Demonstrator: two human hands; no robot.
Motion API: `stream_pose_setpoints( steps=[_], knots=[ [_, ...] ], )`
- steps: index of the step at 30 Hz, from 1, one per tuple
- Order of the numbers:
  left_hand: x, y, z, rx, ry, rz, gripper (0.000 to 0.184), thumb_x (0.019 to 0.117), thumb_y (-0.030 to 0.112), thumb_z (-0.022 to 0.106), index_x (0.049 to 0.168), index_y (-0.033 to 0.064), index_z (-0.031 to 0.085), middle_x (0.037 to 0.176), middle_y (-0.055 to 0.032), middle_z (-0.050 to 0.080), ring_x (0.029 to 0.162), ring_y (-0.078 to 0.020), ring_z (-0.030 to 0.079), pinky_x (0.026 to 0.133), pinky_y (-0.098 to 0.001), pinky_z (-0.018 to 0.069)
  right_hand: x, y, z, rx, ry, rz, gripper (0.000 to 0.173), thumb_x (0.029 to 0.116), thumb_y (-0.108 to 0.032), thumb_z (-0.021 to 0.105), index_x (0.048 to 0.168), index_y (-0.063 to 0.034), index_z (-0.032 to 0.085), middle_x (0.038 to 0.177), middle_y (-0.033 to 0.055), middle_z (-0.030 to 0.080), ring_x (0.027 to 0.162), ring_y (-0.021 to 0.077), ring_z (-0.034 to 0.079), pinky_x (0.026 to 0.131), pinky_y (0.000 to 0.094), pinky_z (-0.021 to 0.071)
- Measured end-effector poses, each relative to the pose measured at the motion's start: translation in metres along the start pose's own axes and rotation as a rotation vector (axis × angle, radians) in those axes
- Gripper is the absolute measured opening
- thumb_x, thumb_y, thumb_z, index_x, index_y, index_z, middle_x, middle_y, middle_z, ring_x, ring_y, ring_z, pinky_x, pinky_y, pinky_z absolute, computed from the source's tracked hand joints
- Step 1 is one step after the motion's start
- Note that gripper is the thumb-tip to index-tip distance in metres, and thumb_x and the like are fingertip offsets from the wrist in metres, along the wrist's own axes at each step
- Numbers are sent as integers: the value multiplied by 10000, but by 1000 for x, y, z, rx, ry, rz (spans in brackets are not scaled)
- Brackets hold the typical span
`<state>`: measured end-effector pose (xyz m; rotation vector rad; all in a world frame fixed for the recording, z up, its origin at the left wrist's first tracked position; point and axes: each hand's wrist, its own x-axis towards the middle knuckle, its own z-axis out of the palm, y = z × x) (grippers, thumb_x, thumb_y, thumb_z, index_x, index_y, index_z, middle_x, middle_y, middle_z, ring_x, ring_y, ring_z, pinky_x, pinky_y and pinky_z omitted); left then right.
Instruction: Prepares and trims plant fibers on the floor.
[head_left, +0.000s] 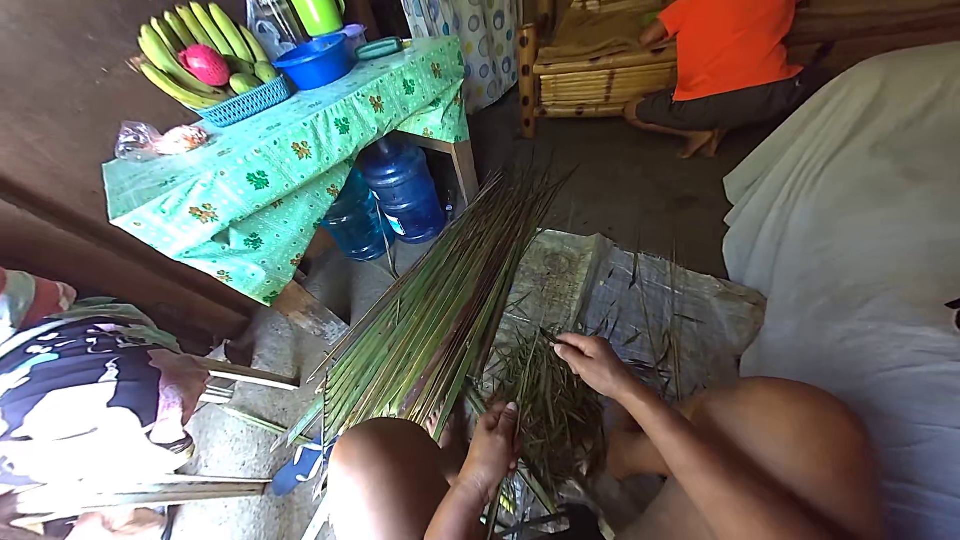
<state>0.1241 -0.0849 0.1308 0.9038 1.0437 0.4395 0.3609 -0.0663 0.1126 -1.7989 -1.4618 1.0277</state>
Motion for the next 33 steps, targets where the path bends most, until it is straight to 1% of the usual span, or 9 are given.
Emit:
stream_pose_setpoints(
  steps=[3,6,9,13,17,19,25,29,33],
  knots=[
    [4,3,0,20,-4,-12,305,1140,220,305,996,61,522,573,39,412,414,-41,389,407,-178,375,-14,-18,9,390,-162,132,350,1080,-199,437,1337,-31,605,659,-22,530,485,61,469,463,220,406],
    [6,2,2,8,-24,-7,309,1140,211,292,1012,52,524,601,21,463,437,-51,445,424,-182,417,-22,-23,26,580,-314,185,341,1081,-208,413,1323,-62,603,626,-37,507,456,52,455,424,195,386],
    [3,1,0,26,-47,6,310,1138,212,289,1043,49,535,641,13,523,475,-52,510,461,-182,468,-16,-23,20,612,-216,208,331,1095,-190,406,1316,-53,612,623,-35,503,450,52,453,416,190,384],
    [3,0,-3,59,-4,30,306,1136,201,313,1001,48,540,599,31,479,444,-42,453,440,-179,427,-21,-24,14,316,-206,94,305,1079,-197,454,1211,1,645,665,-19,512,514,54,462,496,219,402],
    [9,1,-4,53,47,30,318,1136,201,311,1005,50,559,576,39,448,433,-44,412,427,-192,388,-48,-33,30,-44,-395,-212,334,1038,-249,492,1134,-7,701,884,152,678,797,253,644,762,470,518],
    [8,1,-3,30,46,29,304,1134,192,310,1030,52,558,575,42,430,428,-40,387,417,-191,363,-50,-32,35,-132,-363,-307,334,1032,-272,495,1099,-26,710,863,155,688,803,282,666,748,491,521],
    [6,-3,0,55,0,31,264,1131,214,342,1003,77,527,576,52,397,435,-44,367,431,-201,357,-13,-7,11,-197,-65,-112,356,1064,-244,486,1210,4,695,1013,222,718,964,374,698,891,594,519],
    [7,-3,-3,37,-3,6,264,1135,235,335,1041,77,525,569,53,403,429,-45,373,424,-200,354,-18,-9,9,-7,-78,-110,350,1044,-229,467,1163,4,699,771,81,621,641,164,561,637,375,492],
    [9,0,-3,-10,7,34,278,1134,219,326,1064,66,547,570,56,413,426,-31,370,414,-185,347,-41,-20,30,22,-285,-209,360,1026,-265,474,1142,-20,711,796,94,643,679,174,583,677,392,497]
  ],
)
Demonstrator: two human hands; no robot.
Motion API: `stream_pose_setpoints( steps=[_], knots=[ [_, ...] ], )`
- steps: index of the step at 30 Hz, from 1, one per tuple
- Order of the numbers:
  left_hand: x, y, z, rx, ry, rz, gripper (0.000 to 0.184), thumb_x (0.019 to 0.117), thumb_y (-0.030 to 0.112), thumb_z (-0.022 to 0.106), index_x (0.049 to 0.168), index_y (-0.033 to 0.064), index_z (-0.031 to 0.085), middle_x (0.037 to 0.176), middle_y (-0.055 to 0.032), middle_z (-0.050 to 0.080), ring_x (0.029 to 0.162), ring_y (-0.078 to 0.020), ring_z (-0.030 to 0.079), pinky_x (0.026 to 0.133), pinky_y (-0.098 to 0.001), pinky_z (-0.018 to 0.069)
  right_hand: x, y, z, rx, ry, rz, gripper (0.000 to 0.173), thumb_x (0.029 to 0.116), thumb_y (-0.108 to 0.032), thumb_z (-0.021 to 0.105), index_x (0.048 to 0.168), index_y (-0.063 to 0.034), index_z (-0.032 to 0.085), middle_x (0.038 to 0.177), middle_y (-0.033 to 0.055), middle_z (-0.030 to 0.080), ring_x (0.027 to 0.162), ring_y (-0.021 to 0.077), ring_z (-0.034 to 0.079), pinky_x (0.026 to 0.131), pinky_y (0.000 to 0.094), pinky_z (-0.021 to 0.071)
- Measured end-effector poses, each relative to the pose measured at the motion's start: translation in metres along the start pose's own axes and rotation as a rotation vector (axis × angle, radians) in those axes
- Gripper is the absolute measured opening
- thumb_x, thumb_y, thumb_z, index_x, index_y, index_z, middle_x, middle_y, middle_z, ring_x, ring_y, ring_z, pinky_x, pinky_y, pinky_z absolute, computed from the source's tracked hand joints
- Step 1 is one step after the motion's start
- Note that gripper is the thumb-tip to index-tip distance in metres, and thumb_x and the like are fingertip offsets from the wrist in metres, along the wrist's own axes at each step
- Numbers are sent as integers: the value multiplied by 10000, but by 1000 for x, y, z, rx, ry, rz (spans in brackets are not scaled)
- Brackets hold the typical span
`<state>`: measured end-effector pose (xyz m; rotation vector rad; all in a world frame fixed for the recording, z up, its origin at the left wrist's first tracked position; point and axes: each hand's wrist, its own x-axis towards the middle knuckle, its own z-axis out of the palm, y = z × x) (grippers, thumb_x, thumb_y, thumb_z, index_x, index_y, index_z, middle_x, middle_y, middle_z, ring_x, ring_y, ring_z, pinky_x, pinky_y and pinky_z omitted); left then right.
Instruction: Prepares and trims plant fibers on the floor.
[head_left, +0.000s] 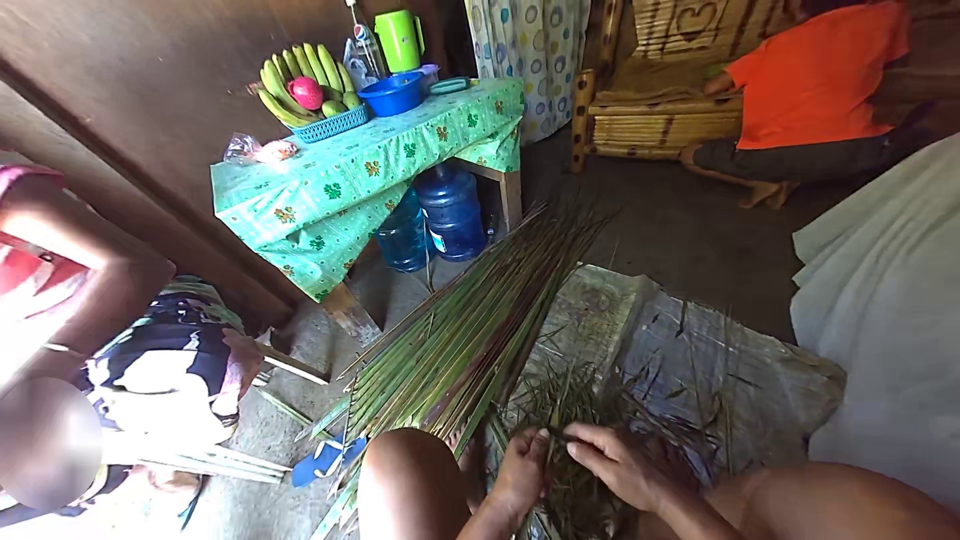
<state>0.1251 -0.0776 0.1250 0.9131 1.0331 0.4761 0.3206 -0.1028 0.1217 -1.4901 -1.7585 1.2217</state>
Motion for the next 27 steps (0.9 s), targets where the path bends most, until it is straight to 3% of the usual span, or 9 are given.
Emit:
stream_pose_setpoints(
  steps=[5,9,11,13,15,16,19,22,27],
  knots=[
    [-2,-4,1,39,-34,24,259,1131,221,337,1024,82,528,596,53,404,433,-38,356,420,-195,341,9,18,-3,-256,184,-91,373,1015,-284,492,1118,-20,736,899,171,733,843,324,721,776,560,559],
    [-5,-7,1,86,-51,17,256,1127,222,359,1034,73,544,619,44,417,444,-45,358,430,-205,348,21,31,-31,-307,324,93,357,1050,-244,484,1166,8,709,926,237,714,885,415,703,813,640,519],
    [-6,-7,1,76,-45,13,250,1125,218,360,1060,70,551,611,45,424,439,-44,365,425,-205,352,22,29,-41,-208,365,153,329,1065,-210,486,1140,25,703,869,205,687,807,340,671,782,561,517],
    [-5,-4,2,65,-34,-2,267,1129,222,354,1113,55,563,608,42,442,440,-45,395,428,-205,380,16,21,-40,0,324,218,302,1070,-200,473,1106,24,674,719,66,574,609,153,536,608,351,470],
    [-5,0,2,76,-32,-20,270,1132,230,348,1122,54,552,623,35,456,457,-55,433,450,-210,419,10,5,-28,281,211,303,298,1070,-194,462,1231,-8,631,658,-9,544,499,71,487,476,235,422],
    [-5,1,2,81,-38,-26,265,1133,233,345,1112,60,545,631,35,458,464,-56,441,457,-209,428,8,-1,-21,380,157,324,313,1069,-184,459,1283,-20,618,647,-15,545,478,71,482,452,223,412],
    [-5,-2,5,69,-74,-27,257,1135,232,328,1091,71,522,638,34,483,479,-54,480,475,-202,454,9,-1,-10,412,111,298,179,1065,-189,466,1066,-77,605,614,-40,518,465,51,472,444,195,396],
    [-8,-3,3,94,-90,-15,260,1132,214,325,1106,55,529,662,32,508,499,-51,499,492,-202,468,15,3,-16,411,219,264,268,1074,-159,456,1229,-22,627,631,-42,488,477,41,455,453,187,387],
    [-3,-2,-1,127,8,6,276,1129,215,358,1042,46,558,606,34,457,451,-51,430,448,-203,413,1,-5,-15,146,25,132,315,1041,-220,487,1160,-1,678,723,17,562,599,94,507,594,291,454]
  ],
)
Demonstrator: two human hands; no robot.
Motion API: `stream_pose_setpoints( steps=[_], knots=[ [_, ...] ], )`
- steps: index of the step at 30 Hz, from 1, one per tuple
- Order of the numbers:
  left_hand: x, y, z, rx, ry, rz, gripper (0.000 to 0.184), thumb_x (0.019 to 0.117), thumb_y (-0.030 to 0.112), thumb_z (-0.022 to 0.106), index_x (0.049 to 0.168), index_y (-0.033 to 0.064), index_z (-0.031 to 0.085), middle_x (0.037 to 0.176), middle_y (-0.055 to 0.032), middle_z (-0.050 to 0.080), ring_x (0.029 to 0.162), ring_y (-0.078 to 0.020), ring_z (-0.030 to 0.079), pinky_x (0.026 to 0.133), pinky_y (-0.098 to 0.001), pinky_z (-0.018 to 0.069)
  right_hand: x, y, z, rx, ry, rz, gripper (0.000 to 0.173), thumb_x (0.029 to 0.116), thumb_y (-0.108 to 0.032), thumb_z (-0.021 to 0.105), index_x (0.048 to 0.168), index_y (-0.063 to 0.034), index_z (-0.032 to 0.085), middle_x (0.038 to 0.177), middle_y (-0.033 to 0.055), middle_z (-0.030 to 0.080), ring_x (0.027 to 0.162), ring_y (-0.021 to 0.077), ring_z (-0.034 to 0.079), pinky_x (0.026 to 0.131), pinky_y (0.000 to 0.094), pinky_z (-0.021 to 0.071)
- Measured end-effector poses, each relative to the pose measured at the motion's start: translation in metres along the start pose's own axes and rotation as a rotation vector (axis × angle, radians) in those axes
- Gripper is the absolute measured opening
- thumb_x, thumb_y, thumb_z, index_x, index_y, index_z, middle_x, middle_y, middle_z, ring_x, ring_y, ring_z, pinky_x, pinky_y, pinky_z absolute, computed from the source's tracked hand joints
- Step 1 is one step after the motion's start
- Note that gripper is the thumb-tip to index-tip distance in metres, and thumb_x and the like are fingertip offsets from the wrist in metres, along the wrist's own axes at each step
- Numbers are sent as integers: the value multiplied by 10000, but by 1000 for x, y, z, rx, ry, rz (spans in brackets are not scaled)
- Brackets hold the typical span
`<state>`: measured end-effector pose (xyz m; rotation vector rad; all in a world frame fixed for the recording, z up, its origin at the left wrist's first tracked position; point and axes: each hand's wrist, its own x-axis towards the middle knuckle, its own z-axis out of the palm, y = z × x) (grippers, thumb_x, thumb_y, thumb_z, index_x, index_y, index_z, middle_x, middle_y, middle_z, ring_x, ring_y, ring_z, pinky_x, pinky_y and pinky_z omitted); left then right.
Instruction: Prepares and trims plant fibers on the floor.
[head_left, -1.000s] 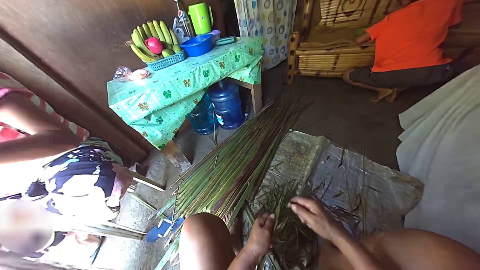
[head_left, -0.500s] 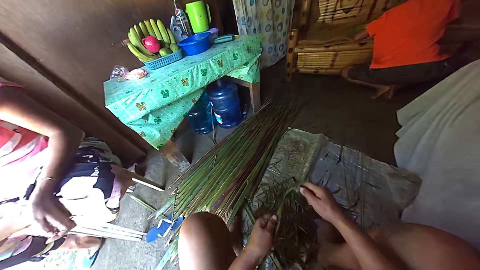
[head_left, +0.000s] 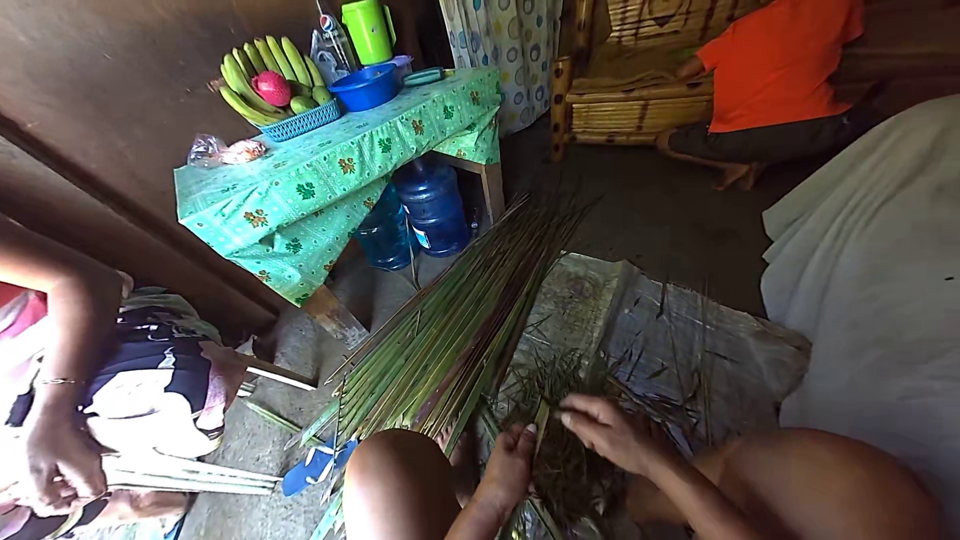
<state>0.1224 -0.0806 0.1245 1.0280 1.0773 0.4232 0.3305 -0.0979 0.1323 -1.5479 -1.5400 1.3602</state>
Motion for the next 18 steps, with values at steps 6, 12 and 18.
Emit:
stream_pose_setpoints(
  steps=[6,12,18],
  knots=[
    [2,-1,3,-62,34,3,276,1127,183,335,1002,61,549,573,49,425,426,-36,380,419,-191,364,-8,1,19,-330,-55,-208,341,1035,-271,495,1094,-8,704,857,170,690,804,299,676,753,501,530],
    [2,0,5,-87,14,-25,281,1132,197,343,947,74,514,534,53,380,397,-33,351,394,-181,332,15,15,-6,-336,69,-29,354,1062,-269,473,1157,-4,688,921,185,688,875,316,668,819,517,513],
    [-2,1,5,-52,-25,-34,259,1128,198,361,959,85,523,559,51,377,410,-39,339,402,-188,322,20,14,-16,-347,173,39,351,1073,-266,468,1180,-17,691,966,186,701,923,324,676,851,534,509]
  ],
)
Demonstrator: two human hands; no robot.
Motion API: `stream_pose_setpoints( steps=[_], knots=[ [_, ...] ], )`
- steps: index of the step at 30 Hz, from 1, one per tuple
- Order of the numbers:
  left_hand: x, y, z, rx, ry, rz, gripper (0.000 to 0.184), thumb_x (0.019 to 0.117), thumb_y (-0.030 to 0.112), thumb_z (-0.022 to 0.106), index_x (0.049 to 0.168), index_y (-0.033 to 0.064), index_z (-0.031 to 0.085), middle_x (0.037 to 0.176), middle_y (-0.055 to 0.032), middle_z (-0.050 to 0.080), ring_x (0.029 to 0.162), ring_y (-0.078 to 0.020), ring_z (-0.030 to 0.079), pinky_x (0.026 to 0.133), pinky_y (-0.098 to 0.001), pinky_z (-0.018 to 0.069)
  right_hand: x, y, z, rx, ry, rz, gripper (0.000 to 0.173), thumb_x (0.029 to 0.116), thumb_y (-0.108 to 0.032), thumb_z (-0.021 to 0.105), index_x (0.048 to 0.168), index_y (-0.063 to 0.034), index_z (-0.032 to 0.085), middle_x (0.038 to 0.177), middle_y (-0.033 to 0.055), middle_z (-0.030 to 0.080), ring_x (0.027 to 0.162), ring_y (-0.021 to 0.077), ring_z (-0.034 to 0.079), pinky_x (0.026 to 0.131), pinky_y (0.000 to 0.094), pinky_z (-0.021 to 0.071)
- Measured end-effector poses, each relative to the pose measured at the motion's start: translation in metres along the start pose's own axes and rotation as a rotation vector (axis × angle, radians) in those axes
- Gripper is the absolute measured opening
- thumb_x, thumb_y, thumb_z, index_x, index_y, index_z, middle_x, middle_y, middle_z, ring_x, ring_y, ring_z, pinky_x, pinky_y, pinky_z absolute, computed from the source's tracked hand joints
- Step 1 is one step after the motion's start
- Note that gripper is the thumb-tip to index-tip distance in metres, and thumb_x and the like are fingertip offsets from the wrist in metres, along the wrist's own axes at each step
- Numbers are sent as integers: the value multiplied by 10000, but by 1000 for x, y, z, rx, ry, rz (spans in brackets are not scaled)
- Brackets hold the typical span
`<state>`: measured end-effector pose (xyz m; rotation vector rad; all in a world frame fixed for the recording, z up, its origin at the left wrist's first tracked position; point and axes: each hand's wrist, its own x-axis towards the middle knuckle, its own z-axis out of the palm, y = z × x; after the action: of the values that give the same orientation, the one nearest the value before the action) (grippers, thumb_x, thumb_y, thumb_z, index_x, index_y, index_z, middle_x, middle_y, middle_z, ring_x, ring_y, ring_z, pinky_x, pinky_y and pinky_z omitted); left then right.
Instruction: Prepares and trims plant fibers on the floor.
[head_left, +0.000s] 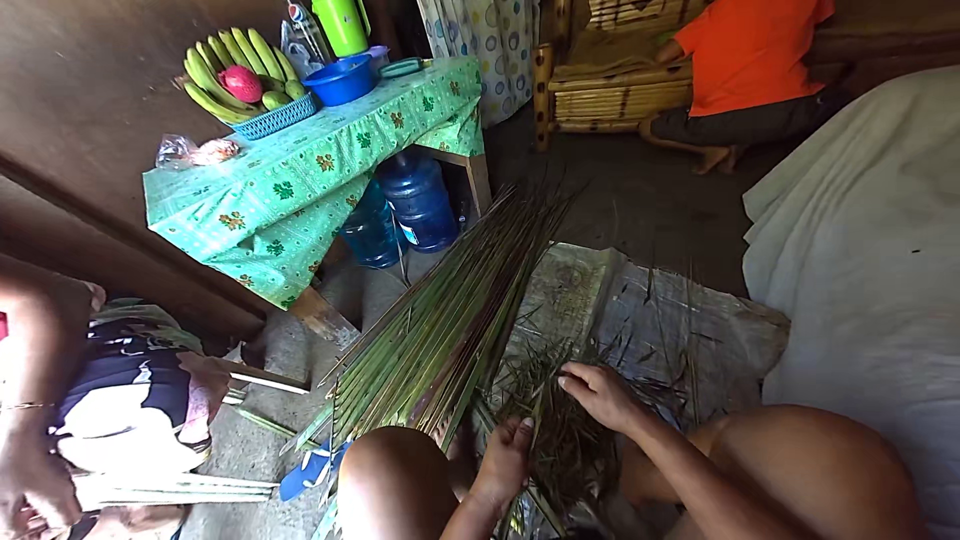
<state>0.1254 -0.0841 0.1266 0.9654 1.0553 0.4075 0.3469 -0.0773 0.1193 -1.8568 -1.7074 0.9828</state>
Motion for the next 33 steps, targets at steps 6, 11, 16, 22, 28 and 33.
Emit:
stream_pose_setpoints(
  steps=[6,11,16,22,28,33],
  knots=[
    [-1,2,-3,-2,-25,-10,271,1131,217,353,979,85,534,563,50,383,410,-40,346,401,-185,327,2,1,3,-112,101,-1,369,1069,-279,456,1199,-21,686,961,201,712,929,365,694,836,572,516],
    [-1,-2,-4,-14,-8,8,280,1130,201,345,967,75,534,544,55,389,402,-28,348,395,-180,325,5,12,-16,59,162,44,334,1077,-234,467,1170,4,682,867,166,665,775,287,640,753,504,512],
    [12,3,-5,-47,54,-19,298,1137,220,332,976,64,527,553,49,393,409,-37,353,399,-186,330,-30,-26,13,245,-231,-105,345,1051,-251,466,1152,-7,688,768,86,602,653,171,558,653,380,488],
    [10,8,1,-103,99,-26,309,1139,206,306,1047,41,550,570,47,399,415,-32,337,391,-182,306,-24,-19,31,54,-190,-301,343,1043,-269,478,1081,-5,694,849,167,675,797,289,660,743,486,515],
    [3,4,5,-83,27,-42,273,1136,203,331,987,75,523,549,55,370,404,-32,332,392,-177,314,5,8,5,2,19,-40,379,1078,-269,455,1226,-1,679,1017,216,709,975,362,689,901,568,514],
    [4,3,0,-96,-7,-43,299,1137,221,326,970,67,519,550,51,376,396,-29,329,383,-172,305,8,19,-3,213,114,27,348,1073,-231,454,1211,-3,678,773,81,611,646,172,562,651,378,496]
  ],
)
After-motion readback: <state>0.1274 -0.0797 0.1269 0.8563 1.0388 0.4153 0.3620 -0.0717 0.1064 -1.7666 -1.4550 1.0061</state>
